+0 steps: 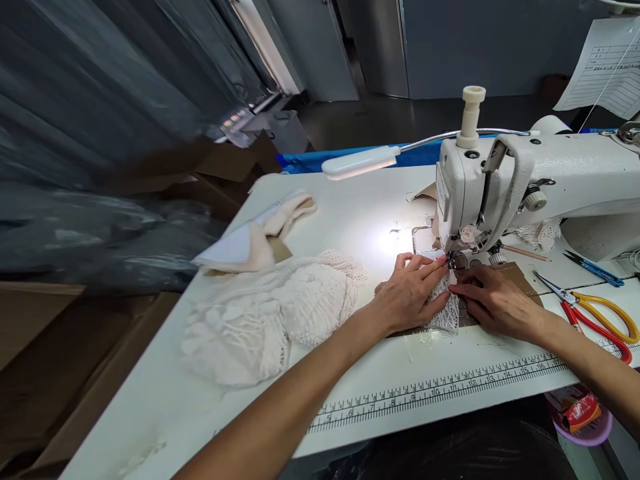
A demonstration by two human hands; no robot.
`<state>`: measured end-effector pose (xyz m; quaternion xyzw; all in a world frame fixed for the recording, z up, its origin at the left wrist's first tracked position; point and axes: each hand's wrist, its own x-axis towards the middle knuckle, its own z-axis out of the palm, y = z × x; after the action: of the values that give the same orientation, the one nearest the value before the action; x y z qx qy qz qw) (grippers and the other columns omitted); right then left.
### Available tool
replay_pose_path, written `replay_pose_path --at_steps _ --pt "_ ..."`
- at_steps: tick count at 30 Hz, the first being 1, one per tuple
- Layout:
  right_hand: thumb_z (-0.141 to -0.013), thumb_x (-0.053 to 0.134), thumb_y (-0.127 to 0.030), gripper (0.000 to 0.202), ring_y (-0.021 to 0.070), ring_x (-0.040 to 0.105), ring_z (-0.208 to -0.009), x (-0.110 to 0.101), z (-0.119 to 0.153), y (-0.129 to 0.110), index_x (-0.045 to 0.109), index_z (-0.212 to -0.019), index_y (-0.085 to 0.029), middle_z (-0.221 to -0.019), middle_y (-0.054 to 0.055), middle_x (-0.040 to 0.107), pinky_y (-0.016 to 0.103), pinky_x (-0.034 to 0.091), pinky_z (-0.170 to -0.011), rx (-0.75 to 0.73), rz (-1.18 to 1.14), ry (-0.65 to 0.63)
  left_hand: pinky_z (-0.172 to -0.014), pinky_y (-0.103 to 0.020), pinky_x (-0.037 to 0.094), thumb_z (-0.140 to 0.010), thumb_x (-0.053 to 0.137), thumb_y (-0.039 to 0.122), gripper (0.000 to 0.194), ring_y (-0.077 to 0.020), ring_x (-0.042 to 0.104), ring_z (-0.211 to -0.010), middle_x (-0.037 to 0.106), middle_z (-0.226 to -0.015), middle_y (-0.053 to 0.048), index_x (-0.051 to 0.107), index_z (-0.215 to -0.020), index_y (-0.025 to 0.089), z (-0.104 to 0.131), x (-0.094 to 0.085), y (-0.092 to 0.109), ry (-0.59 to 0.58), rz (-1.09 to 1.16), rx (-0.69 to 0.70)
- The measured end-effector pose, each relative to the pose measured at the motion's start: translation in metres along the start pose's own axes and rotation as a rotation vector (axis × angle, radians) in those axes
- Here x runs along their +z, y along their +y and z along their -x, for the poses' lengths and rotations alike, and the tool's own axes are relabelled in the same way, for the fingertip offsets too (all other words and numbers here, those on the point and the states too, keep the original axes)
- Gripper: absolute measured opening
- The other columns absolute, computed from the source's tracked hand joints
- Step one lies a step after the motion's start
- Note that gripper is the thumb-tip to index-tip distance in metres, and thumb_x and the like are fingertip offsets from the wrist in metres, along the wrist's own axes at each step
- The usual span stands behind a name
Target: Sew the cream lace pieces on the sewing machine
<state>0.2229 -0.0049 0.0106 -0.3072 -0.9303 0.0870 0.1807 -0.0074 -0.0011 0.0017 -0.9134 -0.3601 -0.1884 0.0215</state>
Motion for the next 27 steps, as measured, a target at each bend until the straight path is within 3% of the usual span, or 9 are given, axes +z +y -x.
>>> replay_pose_path --at_steps 5,10,17,27 --pt "-0.094 0.045 -0.018 0.033 0.0226 0.062 -0.099 -0.004 -0.003 0.004 0.07 -0.115 -0.019 -0.107 0.012 0.061 0.042 0.059 -0.085 -0.026 -0.009 -0.024 -0.093 -0.051 0.043 -0.102 0.04 0.033 0.037 -0.029 0.061 -0.106 0.064 -0.13 -0.018 0.062 -0.12 0.01 -0.001 0.002 0.006 0.082 -0.138 0.052" --pt "-0.095 0.043 -0.017 0.035 0.0244 0.06 -0.104 -0.002 0.0 0.003 0.066 -0.121 -0.019 -0.111 0.013 0.06 0.047 0.057 -0.088 -0.018 0.027 -0.036 -0.083 -0.041 0.051 -0.099 0.048 0.024 0.023 -0.021 0.065 -0.087 0.074 -0.107 -0.009 0.069 -0.102 0.014 -0.001 0.004 0.007 0.183 -0.146 0.171" --pt "-0.095 0.044 -0.016 0.032 0.0247 0.06 -0.099 0.001 -0.001 -0.002 0.063 -0.12 -0.018 -0.109 0.014 0.061 0.045 0.058 -0.086 -0.007 0.065 -0.044 -0.074 -0.038 0.051 -0.099 0.047 0.026 0.027 -0.0212 0.065 -0.083 0.073 -0.111 -0.011 0.07 -0.103 0.013 -0.003 0.0 0.006 0.17 -0.144 0.17" --pt "-0.092 0.042 -0.008 0.041 0.0273 0.056 -0.098 0.0 -0.004 -0.007 0.055 -0.131 -0.014 -0.111 0.017 0.058 0.045 0.056 -0.088 0.032 0.084 -0.07 -0.078 -0.042 0.05 -0.099 0.045 0.032 0.035 -0.0256 0.062 -0.09 0.068 -0.12 -0.017 0.065 -0.113 0.008 -0.001 0.0 0.006 0.081 -0.119 0.074"
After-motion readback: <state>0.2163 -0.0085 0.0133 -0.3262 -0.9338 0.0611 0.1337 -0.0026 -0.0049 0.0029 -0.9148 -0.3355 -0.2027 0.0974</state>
